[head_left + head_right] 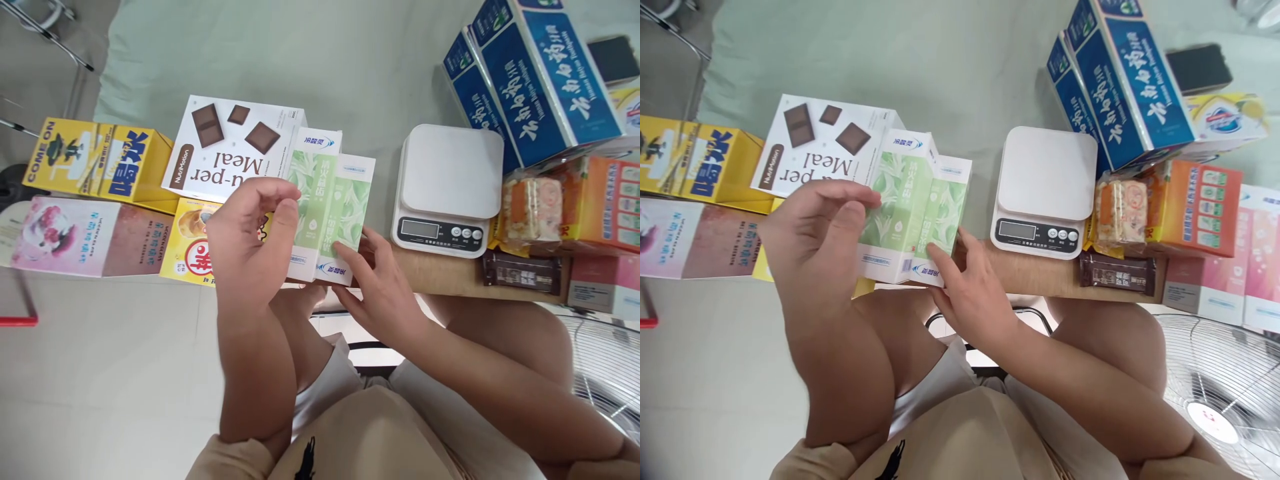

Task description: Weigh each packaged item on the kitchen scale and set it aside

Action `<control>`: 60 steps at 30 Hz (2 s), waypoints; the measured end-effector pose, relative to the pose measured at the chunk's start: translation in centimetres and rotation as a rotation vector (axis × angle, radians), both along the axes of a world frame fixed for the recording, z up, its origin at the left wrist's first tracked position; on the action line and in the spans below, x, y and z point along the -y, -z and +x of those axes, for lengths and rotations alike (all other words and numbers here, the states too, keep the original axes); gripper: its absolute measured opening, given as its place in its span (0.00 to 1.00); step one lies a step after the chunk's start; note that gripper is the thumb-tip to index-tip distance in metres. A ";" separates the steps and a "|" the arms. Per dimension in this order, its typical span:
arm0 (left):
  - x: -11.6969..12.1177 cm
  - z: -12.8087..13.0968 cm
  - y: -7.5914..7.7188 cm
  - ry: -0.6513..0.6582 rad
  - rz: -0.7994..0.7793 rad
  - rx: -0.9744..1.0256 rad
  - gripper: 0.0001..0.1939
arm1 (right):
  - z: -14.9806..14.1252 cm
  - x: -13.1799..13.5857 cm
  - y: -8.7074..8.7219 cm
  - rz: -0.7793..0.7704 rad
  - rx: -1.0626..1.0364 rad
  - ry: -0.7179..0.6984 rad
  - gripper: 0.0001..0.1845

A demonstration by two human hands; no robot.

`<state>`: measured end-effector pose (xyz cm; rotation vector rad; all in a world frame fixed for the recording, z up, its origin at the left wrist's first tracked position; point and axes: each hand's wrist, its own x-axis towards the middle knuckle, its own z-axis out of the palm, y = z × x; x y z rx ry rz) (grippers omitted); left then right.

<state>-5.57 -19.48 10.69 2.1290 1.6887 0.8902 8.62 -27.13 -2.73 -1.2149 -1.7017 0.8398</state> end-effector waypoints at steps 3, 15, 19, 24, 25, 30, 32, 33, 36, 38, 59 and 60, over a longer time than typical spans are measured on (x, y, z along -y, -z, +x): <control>-0.3 -0.4 0.1 0.052 0.047 -0.012 0.08 | 0.0 0.0 0.0 -0.024 0.000 -0.010 0.28; 1.9 8.8 -0.2 0.088 0.401 0.253 0.10 | 7.9 0.2 -2.6 0.241 -0.073 0.216 0.16; 3.2 14.2 2.1 0.277 -0.105 0.472 0.13 | 11.7 1.0 -2.0 0.255 -0.082 0.363 0.12; 4.3 20.4 7.8 0.402 -0.308 0.540 0.10 | 18.3 2.0 0.3 0.187 -0.128 0.601 0.09; 4.6 21.5 9.1 0.402 -0.361 0.521 0.09 | 20.0 2.1 1.1 0.172 -0.145 0.682 0.09; 7.6 26.1 14.4 0.420 -0.560 0.158 0.09 | 27.6 1.2 6.8 -0.100 -0.059 0.903 0.17; 8.6 27.0 16.0 0.449 -0.572 -0.083 0.22 | 29.0 1.0 8.9 -0.255 0.048 0.825 0.18; 8.9 27.2 16.6 0.469 -0.552 -0.188 0.29 | 29.3 0.9 9.6 -0.316 0.091 0.769 0.18; 9.3 27.4 18.2 0.536 -0.431 -0.406 0.42 | 29.3 1.1 10.6 -0.396 0.131 0.634 0.18; 9.2 27.5 19.0 0.583 -0.331 -0.490 0.44 | 29.3 1.1 10.7 -0.402 0.119 0.588 0.18; 9.4 28.1 20.5 0.603 -0.069 -0.711 0.22 | 30.9 -5.1 10.5 -0.569 0.210 0.542 0.33; 9.5 28.0 20.4 0.610 -0.052 -0.702 0.22 | 31.0 -5.1 10.7 -0.542 0.175 0.576 0.31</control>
